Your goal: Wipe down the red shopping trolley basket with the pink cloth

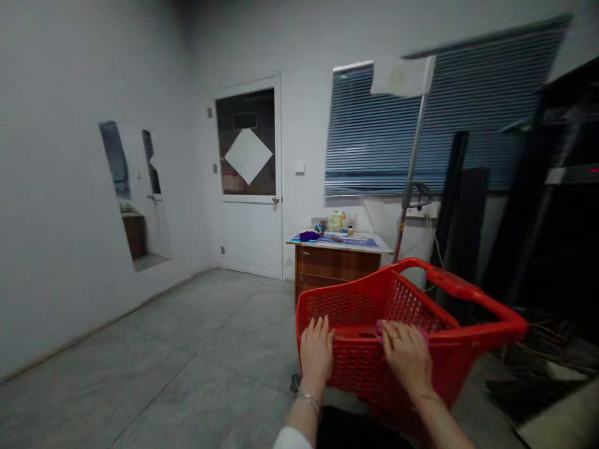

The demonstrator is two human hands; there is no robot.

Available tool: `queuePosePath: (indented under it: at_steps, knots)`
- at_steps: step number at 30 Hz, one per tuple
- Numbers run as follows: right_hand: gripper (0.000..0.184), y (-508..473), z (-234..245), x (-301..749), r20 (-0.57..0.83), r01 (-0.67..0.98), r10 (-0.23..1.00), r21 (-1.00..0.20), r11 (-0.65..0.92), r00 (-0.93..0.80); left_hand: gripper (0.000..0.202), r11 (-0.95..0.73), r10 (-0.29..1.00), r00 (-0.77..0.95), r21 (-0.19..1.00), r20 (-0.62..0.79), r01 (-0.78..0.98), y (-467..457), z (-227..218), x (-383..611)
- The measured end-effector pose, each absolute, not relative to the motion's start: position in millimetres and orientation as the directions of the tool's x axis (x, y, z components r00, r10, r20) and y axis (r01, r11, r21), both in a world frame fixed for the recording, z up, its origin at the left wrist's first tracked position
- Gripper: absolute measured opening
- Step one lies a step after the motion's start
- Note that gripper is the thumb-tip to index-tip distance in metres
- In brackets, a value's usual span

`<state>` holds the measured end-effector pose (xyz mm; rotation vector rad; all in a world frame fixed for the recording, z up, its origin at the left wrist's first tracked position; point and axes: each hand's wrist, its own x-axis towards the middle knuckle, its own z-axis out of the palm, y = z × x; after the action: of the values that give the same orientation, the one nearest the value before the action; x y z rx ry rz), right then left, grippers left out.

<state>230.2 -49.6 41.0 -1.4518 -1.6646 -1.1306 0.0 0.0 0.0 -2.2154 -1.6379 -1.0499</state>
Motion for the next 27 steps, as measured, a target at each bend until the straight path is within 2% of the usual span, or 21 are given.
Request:
queuePosePath:
  at_steps: [5,9,13,19,23,27]
  knots:
    - [0.025,-56,59,320,0.937,0.987,0.342,0.117,-0.114,-0.071,0.04,-0.373,0.74,0.121,0.254,0.662,0.892,-5,2,8]
    - [0.025,-49,50,307,0.965,0.986,0.261,0.045,-0.16,-0.002,0.038,-0.357,0.722,0.095,0.251,0.685,0.9,-7,4,13]
    - [0.026,-35,22,233,0.939,0.998,0.342,0.048,-0.046,-0.029,0.038,-0.354,0.71,0.092,0.241,0.698,0.904,-6,3,15]
    - [0.029,-22,1,142,0.924,0.994,0.382,-0.015,0.104,-0.026,0.039,-0.37,0.693,0.108,0.224,0.713,0.902,-1,-1,9]
    - [0.027,-27,10,162,0.902,0.99,0.421,0.044,0.133,-0.096,0.039,-0.377,0.696,0.127,0.209,0.706,0.903,-1,1,4]
    - [0.025,-40,30,230,0.913,0.995,0.395,0.093,0.044,-0.103,0.04,-0.38,0.698,0.123,0.219,0.706,0.899,-3,2,4]
